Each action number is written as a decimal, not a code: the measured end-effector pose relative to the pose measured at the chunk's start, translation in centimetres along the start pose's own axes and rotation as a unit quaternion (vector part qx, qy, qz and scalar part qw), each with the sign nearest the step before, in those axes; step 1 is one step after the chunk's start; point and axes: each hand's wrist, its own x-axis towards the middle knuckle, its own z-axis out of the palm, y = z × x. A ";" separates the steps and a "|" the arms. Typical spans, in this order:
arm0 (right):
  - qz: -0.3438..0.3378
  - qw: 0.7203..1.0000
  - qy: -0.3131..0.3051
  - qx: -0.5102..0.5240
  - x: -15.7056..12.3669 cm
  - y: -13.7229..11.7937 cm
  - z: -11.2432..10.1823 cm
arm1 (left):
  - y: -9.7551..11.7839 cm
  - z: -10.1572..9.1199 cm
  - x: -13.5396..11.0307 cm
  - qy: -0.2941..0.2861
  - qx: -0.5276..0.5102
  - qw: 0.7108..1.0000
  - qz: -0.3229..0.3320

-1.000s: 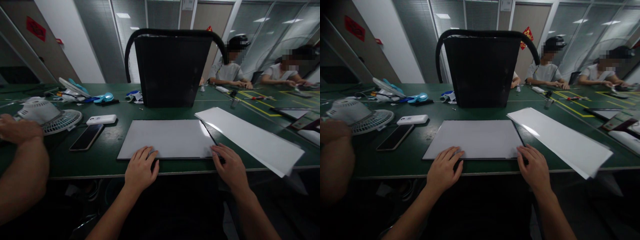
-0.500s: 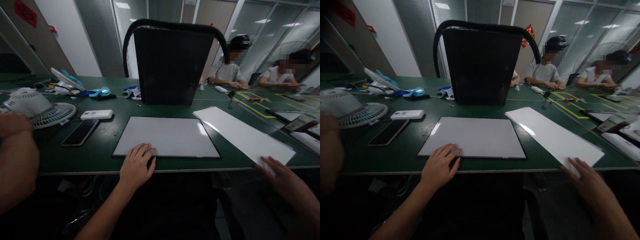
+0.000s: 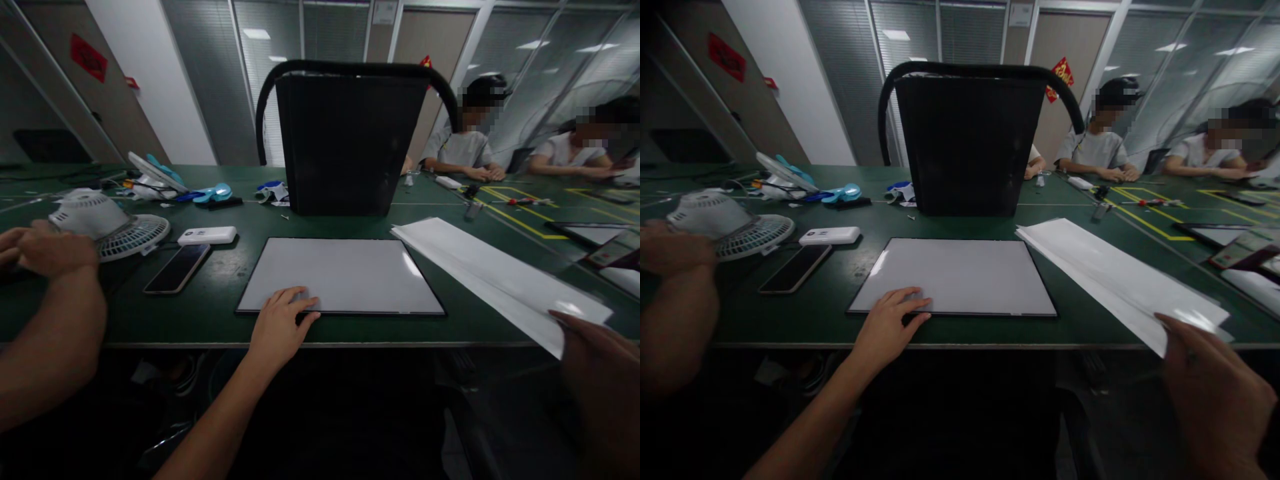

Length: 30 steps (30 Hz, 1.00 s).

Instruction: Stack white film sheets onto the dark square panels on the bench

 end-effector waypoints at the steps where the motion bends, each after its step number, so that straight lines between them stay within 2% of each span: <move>1: -0.024 1.000 0.002 0.020 0.3 -2.4 -0.1 | 0.0 0.0 0.0 -0.001 0.000 1.000 0.003; 3: -0.084 0.992 -0.027 0.092 0.7 -6.8 0.0 | 0.0 0.1 -0.2 0.000 0.005 1.000 0.008; 5: -0.150 0.971 -0.070 0.172 0.8 -10.3 0.8 | 0.0 0.2 -0.5 0.017 0.020 1.000 0.012; 7: -0.203 0.945 -0.109 0.230 0.6 -12.7 2.3 | 0.1 0.2 -0.9 0.050 0.043 0.998 0.019; 10: -0.230 0.924 -0.150 0.266 -0.2 -15.0 4.9 | 0.4 -0.1 -1.3 0.089 0.077 0.992 0.054; 13: -0.220 0.918 -0.198 0.263 -0.7 -15.9 6.8 | 0.6 -0.4 -1.4 0.070 0.090 0.989 0.096; 17: -0.175 0.927 -0.226 0.245 -1.0 -15.8 7.2 | 0.5 -0.5 -1.2 0.005 0.071 0.991 0.113; 24: -0.060 0.967 -0.121 0.218 -1.8 -16.5 6.2 | 0.5 -0.6 -1.1 -0.001 0.063 0.993 0.103; 30: -0.058 0.955 -0.126 0.261 -1.0 -17.3 4.9 | 0.7 -0.9 -1.1 -0.014 0.059 0.993 0.102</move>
